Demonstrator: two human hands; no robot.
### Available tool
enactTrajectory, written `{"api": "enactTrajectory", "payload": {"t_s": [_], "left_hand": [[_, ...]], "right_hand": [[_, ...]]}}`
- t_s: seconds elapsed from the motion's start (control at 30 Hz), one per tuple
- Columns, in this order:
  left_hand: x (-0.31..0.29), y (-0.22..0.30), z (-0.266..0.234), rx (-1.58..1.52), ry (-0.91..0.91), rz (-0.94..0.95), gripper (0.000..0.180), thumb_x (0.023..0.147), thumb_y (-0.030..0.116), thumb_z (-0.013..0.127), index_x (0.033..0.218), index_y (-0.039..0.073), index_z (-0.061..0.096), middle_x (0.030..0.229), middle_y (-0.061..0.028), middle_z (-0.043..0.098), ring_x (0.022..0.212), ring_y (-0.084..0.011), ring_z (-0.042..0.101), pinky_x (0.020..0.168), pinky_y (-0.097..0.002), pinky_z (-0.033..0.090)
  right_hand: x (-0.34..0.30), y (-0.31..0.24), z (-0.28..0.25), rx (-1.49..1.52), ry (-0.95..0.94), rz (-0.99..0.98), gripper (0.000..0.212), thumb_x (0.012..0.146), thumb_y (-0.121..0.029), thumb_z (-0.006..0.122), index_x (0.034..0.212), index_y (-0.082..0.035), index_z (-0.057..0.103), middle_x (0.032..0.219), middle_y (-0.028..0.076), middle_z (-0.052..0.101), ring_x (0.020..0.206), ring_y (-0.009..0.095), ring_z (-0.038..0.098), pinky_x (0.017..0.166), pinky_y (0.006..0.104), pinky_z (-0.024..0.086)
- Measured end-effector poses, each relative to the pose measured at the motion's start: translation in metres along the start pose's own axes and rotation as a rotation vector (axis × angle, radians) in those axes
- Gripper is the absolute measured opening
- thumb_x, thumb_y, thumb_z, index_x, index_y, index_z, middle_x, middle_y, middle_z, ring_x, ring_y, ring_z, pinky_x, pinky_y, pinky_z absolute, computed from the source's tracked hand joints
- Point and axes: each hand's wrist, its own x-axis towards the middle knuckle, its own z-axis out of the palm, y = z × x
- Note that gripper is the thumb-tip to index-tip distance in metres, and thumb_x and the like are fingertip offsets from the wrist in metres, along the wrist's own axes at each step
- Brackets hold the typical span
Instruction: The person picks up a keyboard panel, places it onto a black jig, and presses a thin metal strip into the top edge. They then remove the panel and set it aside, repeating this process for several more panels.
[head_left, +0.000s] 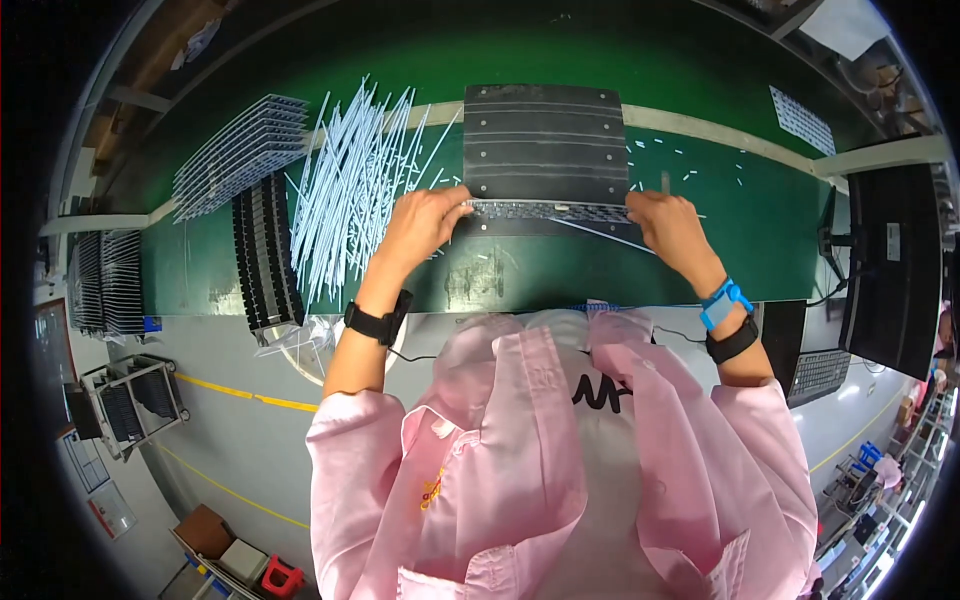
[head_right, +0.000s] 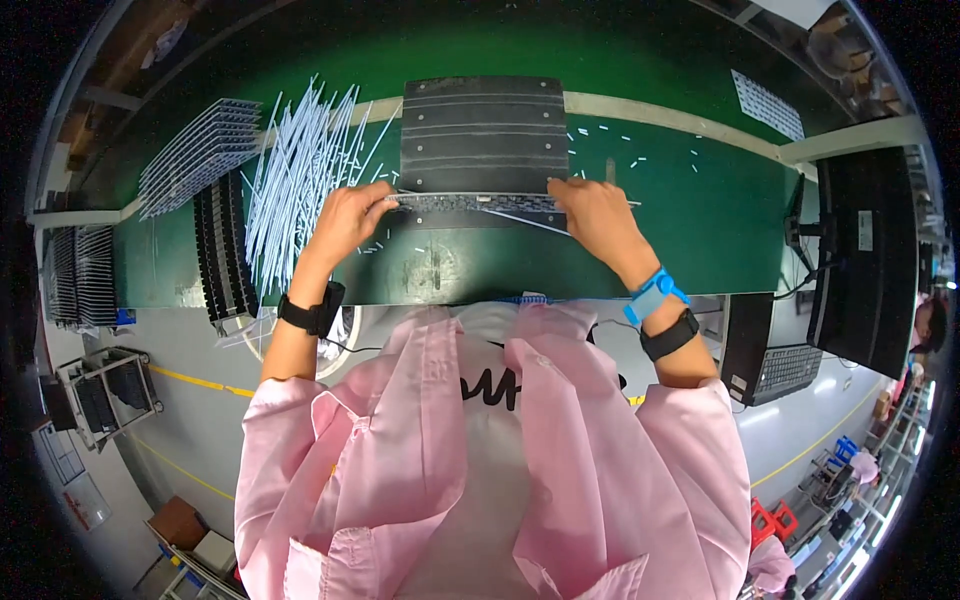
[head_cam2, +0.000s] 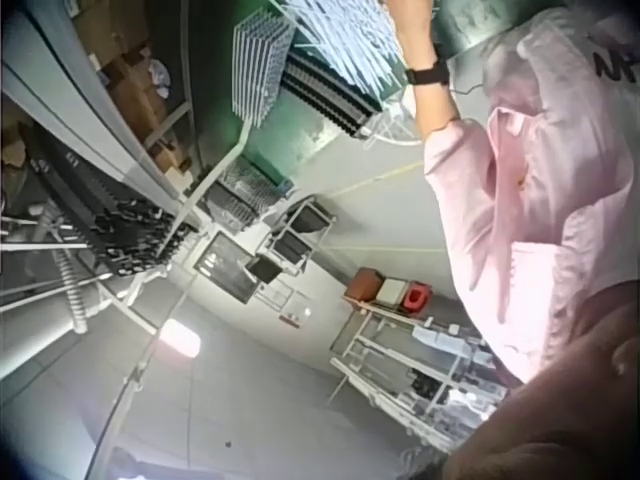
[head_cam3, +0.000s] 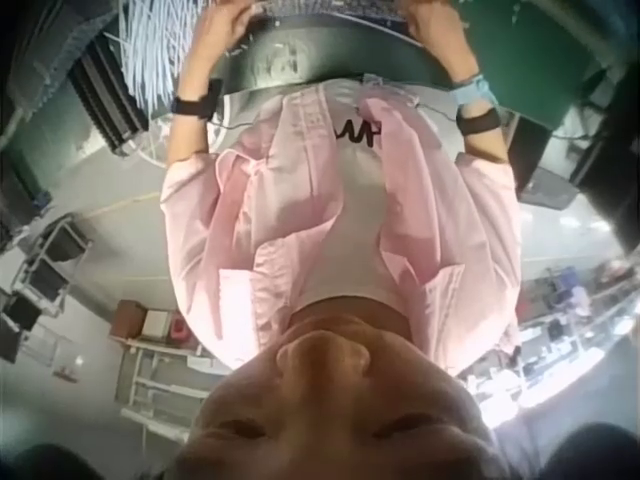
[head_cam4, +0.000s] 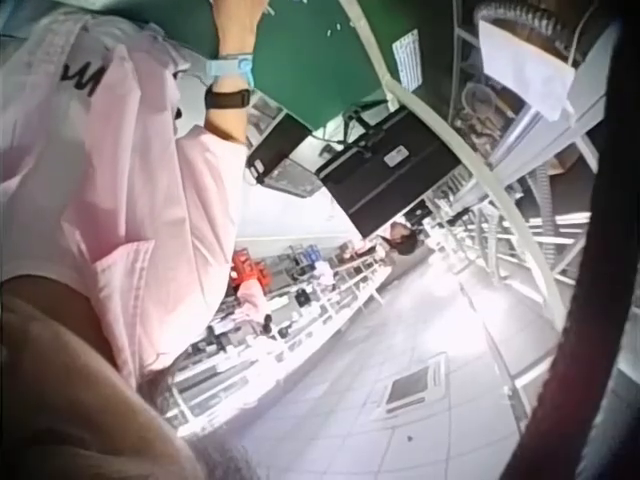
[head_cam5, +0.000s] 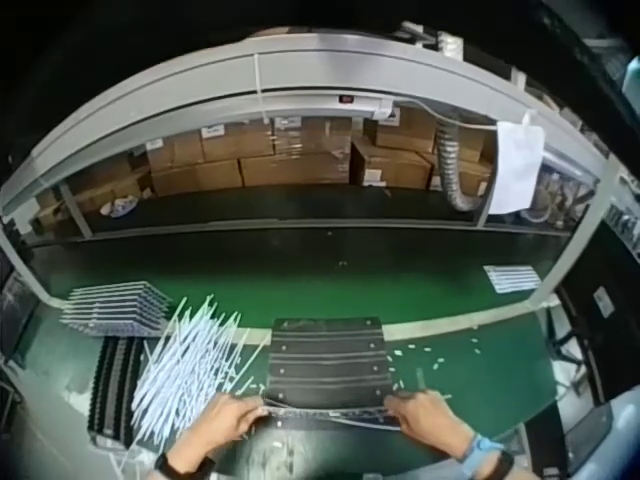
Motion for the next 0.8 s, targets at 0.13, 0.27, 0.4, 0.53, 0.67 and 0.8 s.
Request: {"api": "enactTrajectory", "payload": {"t_s": [0.13, 0.27, 0.4, 0.53, 0.67, 0.8], "left_hand": [[0.001, 0.002, 0.006, 0.009, 0.024, -0.003, 0.010, 0.075, 0.014, 0.058, 0.077, 0.005, 0.054, 0.065, -0.0143, 0.055, 0.060, -0.0342, 0.052, 0.051, -0.0403, 0.039], [0.004, 0.003, 0.007, 0.056, -0.001, -0.006, 0.011, 0.075, 0.015, 0.058, 0.076, 0.005, 0.054, 0.064, -0.0139, 0.055, 0.060, -0.0336, 0.052, 0.051, -0.0395, 0.039], [0.004, -0.002, 0.008, 0.047, 0.017, -0.008, 0.012, 0.076, 0.016, 0.058, 0.076, 0.005, 0.054, 0.064, -0.0142, 0.054, 0.059, -0.0341, 0.050, 0.050, -0.0378, 0.038], [0.024, -0.014, 0.009, -0.026, 0.038, -0.018, 0.013, 0.075, 0.016, 0.059, 0.076, 0.004, 0.054, 0.063, -0.0143, 0.054, 0.056, -0.0304, 0.051, 0.050, -0.0359, 0.038], [0.065, -0.047, -0.008, -0.262, -0.311, -0.051, 0.018, 0.074, 0.019, 0.061, 0.079, 0.003, 0.055, 0.063, -0.0145, 0.055, 0.058, -0.0269, 0.054, 0.052, -0.0356, 0.039], [0.048, -0.034, -0.015, -0.252, -0.372, -0.117, 0.021, 0.074, 0.021, 0.062, 0.080, 0.002, 0.057, 0.066, -0.0118, 0.058, 0.062, -0.0190, 0.055, 0.055, -0.0322, 0.040]], "right_hand": [[-0.001, -0.003, -0.007, -0.064, -0.040, 0.054, 0.009, 0.069, -0.002, 0.056, 0.074, -0.004, 0.048, 0.069, 0.013, 0.054, 0.066, 0.036, 0.052, 0.055, 0.0416, 0.041], [-0.001, 0.013, 0.004, -0.014, -0.022, 0.035, 0.009, 0.069, -0.001, 0.055, 0.075, -0.004, 0.049, 0.069, 0.014, 0.054, 0.067, 0.036, 0.053, 0.056, 0.0418, 0.041], [-0.002, 0.008, 0.010, 0.003, 0.004, 0.048, 0.009, 0.068, -0.002, 0.053, 0.077, -0.006, 0.053, 0.071, 0.012, 0.058, 0.065, 0.032, 0.056, 0.055, 0.0401, 0.044], [0.015, 0.025, 0.014, 0.022, -0.017, 0.069, 0.011, 0.068, -0.002, 0.057, 0.077, -0.003, 0.051, 0.068, 0.015, 0.055, 0.067, 0.036, 0.053, 0.057, 0.0414, 0.042], [0.067, 0.054, 0.008, 0.099, -0.132, -0.074, 0.014, 0.068, -0.004, 0.059, 0.080, -0.002, 0.053, 0.071, 0.018, 0.055, 0.068, 0.036, 0.053, 0.057, 0.0412, 0.041], [0.072, 0.047, 0.003, 0.132, -0.296, -0.214, 0.015, 0.068, -0.005, 0.060, 0.080, -0.001, 0.053, 0.070, 0.019, 0.053, 0.065, 0.037, 0.050, 0.055, 0.0388, 0.040]]}}
